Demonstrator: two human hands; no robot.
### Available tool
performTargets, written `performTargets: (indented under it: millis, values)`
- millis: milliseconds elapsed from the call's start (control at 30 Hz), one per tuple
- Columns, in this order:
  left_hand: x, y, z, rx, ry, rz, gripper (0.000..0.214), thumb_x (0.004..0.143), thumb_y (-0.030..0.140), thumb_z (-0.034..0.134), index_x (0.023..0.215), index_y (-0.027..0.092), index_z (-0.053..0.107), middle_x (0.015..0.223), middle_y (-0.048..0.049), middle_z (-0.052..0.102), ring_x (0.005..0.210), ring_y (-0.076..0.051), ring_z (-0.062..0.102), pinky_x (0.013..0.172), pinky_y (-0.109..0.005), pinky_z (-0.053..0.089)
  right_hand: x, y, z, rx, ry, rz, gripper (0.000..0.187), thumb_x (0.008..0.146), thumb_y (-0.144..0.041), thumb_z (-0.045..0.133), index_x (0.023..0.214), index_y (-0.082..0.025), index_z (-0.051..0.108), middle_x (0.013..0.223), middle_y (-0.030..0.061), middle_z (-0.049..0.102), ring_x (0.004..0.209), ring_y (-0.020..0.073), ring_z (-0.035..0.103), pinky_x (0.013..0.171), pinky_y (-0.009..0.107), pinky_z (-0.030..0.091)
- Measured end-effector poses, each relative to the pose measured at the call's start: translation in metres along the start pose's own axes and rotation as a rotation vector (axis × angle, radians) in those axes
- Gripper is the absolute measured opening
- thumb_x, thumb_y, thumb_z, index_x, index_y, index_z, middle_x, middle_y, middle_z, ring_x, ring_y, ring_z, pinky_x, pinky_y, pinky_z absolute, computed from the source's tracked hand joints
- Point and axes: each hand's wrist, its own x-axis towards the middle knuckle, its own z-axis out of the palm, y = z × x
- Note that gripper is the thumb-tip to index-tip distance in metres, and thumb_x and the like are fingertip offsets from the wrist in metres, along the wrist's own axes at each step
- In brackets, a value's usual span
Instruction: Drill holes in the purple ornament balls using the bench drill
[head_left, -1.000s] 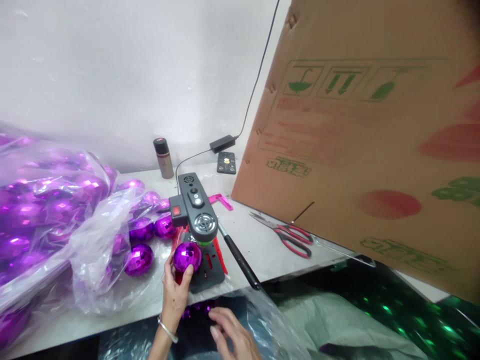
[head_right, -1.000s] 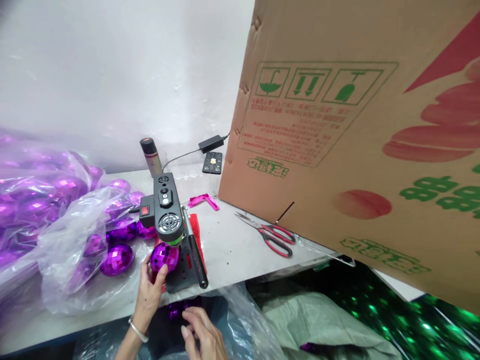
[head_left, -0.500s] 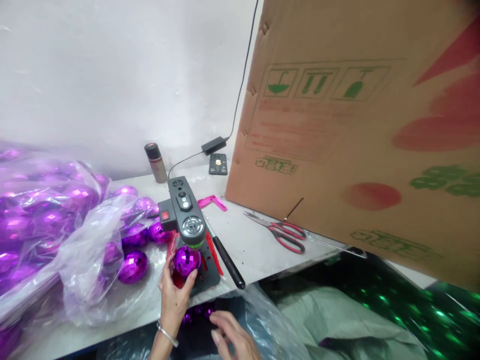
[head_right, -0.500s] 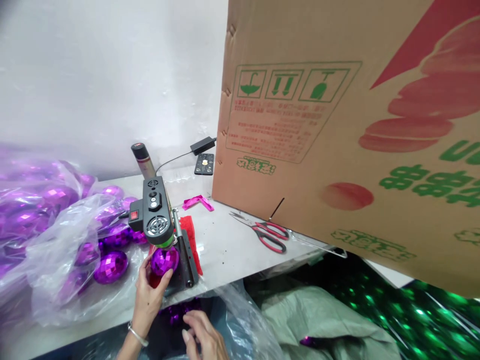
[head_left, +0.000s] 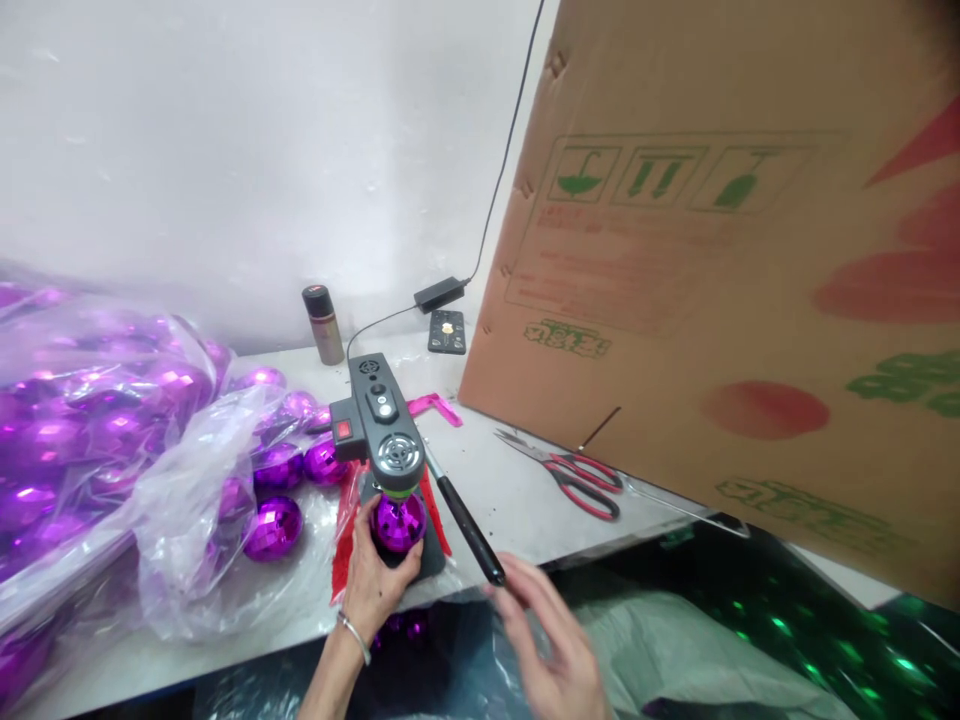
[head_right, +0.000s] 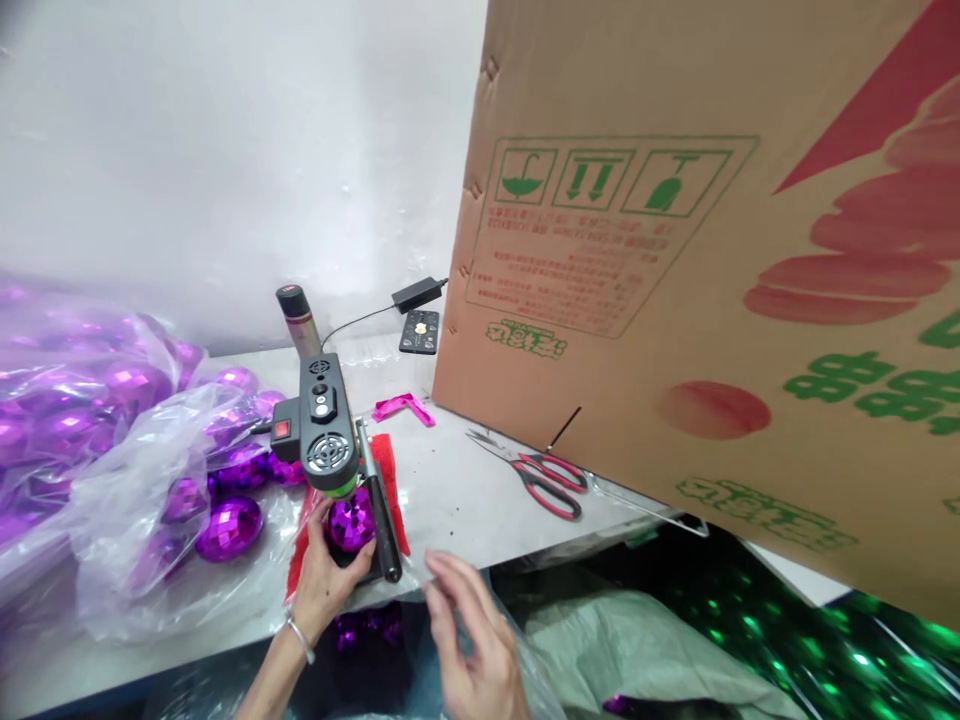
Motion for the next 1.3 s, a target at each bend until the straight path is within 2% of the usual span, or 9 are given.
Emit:
performTargets:
  millis: [100,233,367,500,567,667,867,1000,1300]
  values:
    - [0.002,-0.005,-0.001,-0.046,-0.015,-0.008,0.082,0.067,0.051,0.088,0.136,0.020,0.056,0.136,-0.0190,0.071,0.130,-0.044,0.071,0.115,-0.065,0.056,0.034,-0.013,-0.012,-0.045,0.089,-0.156,0.032,0.109,-0.033,0.063,0.137,-0.023,0.076,0.124,0.0143,0.081,0.097,0.0238,0.083,0.090,0.037,0.072]
    - [0.002,-0.008,0.001,-0.102,-0.002,-0.009,0.084,0.063,0.049,0.090,0.134,0.020,0.056,0.136,-0.0203,0.071,0.131,-0.046,0.071,0.117,-0.068,0.053,0.075,-0.033,-0.005,-0.056,0.071,-0.364,0.043,0.108,-0.031,0.067,0.150,-0.023,0.067,0.130,0.0171,0.078,0.098,0.0234,0.082,0.083,0.036,0.072]
    - [0.001,-0.010,0.002,-0.126,-0.004,0.016,0.084,0.063,0.050,0.091,0.134,0.019,0.059,0.134,-0.0192,0.072,0.130,-0.045,0.072,0.115,-0.067,0.054,0.102,-0.049,0.009,-0.077,-0.003,-0.558,0.039,0.107,-0.036,0.069,0.143,-0.023,0.070,0.123,0.0161,0.080,0.109,0.0276,0.082,0.087,0.039,0.071]
    - [0.000,-0.013,0.000,-0.099,-0.020,0.003,0.085,0.063,0.050,0.091,0.136,0.018,0.060,0.134,-0.0195,0.074,0.126,-0.044,0.074,0.112,-0.065,0.058,0.116,-0.059,0.020,0.031,0.026,-0.657,0.020,0.111,-0.032,0.059,0.121,-0.020,0.071,0.108,0.0131,0.082,0.094,0.0231,0.082,0.078,0.034,0.068]
    - [0.000,-0.014,-0.001,-0.077,-0.035,0.004,0.084,0.065,0.049,0.092,0.137,0.018,0.060,0.134,-0.0190,0.075,0.127,-0.043,0.074,0.112,-0.063,0.059,0.120,-0.062,0.027,0.072,0.031,-0.671,0.013,0.109,-0.021,0.056,0.103,-0.022,0.067,0.096,0.0088,0.080,0.080,0.0186,0.078,0.070,0.029,0.063]
    - [-0.001,-0.016,0.000,-0.062,-0.023,0.009,0.082,0.065,0.048,0.092,0.136,0.018,0.062,0.134,-0.0189,0.076,0.128,-0.043,0.074,0.113,-0.063,0.059,0.120,-0.063,0.039,0.105,0.043,-0.650,0.024,0.106,-0.011,0.048,0.089,-0.024,0.057,0.083,0.0026,0.073,0.065,0.0138,0.067,0.061,0.026,0.054]
    - [-0.005,-0.024,0.008,-0.057,0.028,-0.019,0.084,0.060,0.045,0.093,0.134,0.018,0.064,0.131,-0.0188,0.077,0.124,-0.045,0.076,0.111,-0.064,0.060,0.110,-0.060,0.049,0.072,0.217,-0.538,0.033,0.112,-0.021,0.046,0.082,-0.024,0.055,0.087,0.0008,0.064,0.066,0.0122,0.065,0.060,0.025,0.052]
    - [-0.006,-0.034,0.008,-0.029,0.008,-0.023,0.087,0.061,0.049,0.095,0.136,0.018,0.065,0.133,-0.0191,0.077,0.128,-0.046,0.074,0.115,-0.066,0.057,0.103,-0.067,0.039,0.054,0.201,-0.559,0.032,0.115,-0.036,0.052,0.088,-0.023,0.063,0.085,0.0023,0.067,0.070,0.0147,0.069,0.062,0.027,0.055]
    - [-0.008,-0.042,0.006,0.010,-0.014,0.020,0.083,0.065,0.045,0.096,0.138,0.017,0.065,0.135,-0.0192,0.076,0.132,-0.045,0.073,0.117,-0.067,0.057,0.094,-0.068,0.047,0.173,0.220,-0.539,0.041,0.117,-0.021,0.041,0.077,-0.022,0.051,0.070,-0.0023,0.060,0.056,0.0104,0.056,0.059,0.028,0.049]
